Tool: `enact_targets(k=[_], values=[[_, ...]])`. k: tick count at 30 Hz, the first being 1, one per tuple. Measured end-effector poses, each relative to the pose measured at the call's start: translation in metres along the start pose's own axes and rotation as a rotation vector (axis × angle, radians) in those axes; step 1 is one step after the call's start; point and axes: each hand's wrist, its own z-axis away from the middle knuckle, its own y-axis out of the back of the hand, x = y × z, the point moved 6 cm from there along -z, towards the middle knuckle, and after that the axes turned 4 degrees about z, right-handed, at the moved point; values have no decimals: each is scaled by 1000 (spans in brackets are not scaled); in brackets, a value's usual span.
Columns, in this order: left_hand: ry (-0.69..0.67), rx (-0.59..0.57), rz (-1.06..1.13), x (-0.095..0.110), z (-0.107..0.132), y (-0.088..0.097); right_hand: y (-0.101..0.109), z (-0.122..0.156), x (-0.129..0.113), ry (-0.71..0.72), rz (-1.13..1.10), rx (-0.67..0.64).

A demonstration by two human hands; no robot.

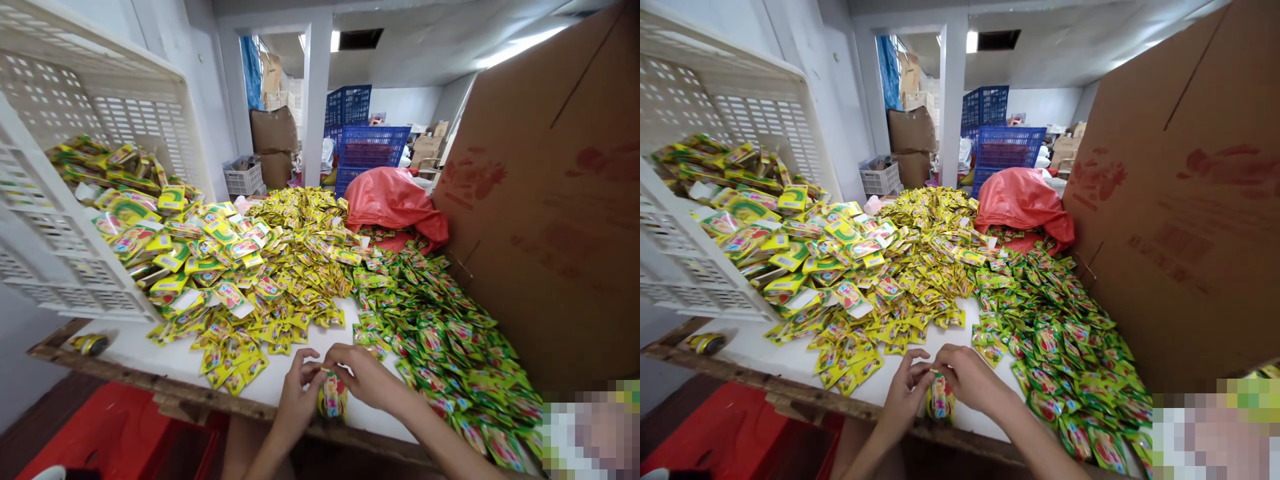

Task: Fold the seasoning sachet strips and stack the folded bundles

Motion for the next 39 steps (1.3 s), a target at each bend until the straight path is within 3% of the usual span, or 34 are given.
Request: enact_targets(k=[8, 11, 16, 22, 29, 35, 39], values=[[-42, -1, -112, 7, -5, 0, -31, 32, 36, -271, -487, 365], [-1, -37, -63, 9, -13, 1, -41, 38, 42, -304, -626, 439], [139, -91, 34, 9, -28, 3, -40, 38, 39, -287, -697, 460], [137, -101, 83, 15, -30, 3, -31, 37, 35, -310, -617, 428], [-50, -188, -332, 39, -18, 4, -24, 39, 27, -291, -464, 401], [-14, -175, -358, 43, -16, -2, -22, 40, 22, -276, -368, 374], [-69, -159, -436, 45, -16, -5, -21, 43, 20, -276, -341, 371]])
